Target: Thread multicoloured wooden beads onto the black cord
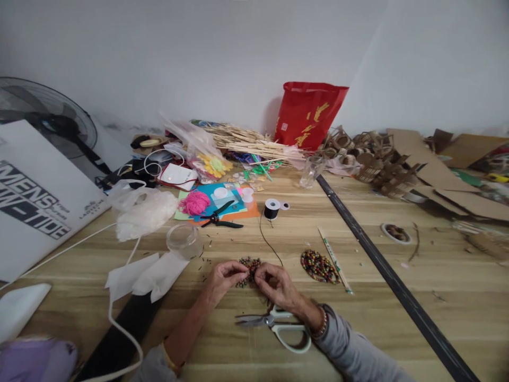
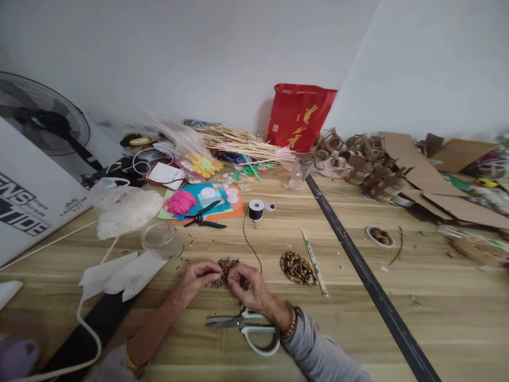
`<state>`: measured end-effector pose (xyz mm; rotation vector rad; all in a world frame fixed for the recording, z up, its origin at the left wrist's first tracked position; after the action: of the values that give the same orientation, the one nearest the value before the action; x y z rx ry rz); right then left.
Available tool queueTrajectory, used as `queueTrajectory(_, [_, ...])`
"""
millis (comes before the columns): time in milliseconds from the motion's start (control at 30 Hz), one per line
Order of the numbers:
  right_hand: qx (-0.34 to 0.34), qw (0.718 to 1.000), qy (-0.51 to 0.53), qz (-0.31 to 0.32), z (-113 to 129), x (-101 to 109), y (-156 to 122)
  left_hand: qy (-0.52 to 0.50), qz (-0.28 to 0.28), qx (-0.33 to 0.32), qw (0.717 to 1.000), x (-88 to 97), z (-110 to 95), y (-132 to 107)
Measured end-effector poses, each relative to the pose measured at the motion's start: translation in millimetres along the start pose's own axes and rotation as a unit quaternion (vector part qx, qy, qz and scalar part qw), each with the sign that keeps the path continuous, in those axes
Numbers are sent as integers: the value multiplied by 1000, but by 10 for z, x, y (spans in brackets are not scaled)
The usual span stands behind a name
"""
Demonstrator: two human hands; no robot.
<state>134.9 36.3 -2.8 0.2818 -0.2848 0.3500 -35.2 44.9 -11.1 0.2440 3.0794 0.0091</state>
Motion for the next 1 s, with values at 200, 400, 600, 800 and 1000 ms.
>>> queueTrajectory(200, [10,1000,0,9,-7,-8,-9,8,25,-18,999,0,35,0])
queueTrajectory(400, [14,1000,-9,17,7,-3,-8,21,37,-15,999,-14,47,12])
queueTrajectory(600, [23,999,-22,24,-6,-2,-11,20,46,-2,999,-39,14,8])
queueTrajectory(800, [18,999,-26,31,-28,-9,-10,27,52,5,998,-42,38,11])
queueTrajectory(1000, [21,999,-22,37,-22,-8,-10,37,50,-10,998,-39,69,16])
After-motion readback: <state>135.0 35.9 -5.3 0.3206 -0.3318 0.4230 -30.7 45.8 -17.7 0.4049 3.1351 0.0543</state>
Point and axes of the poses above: each hand's wrist, its own y-axis towards the middle knuckle, its own x-axis out of the back of the hand, z = x × y, the point moved 3 cm from there along y, towards the middle knuckle, and after that the axes turned 8 degrees about -x, right-handed, at the moved point
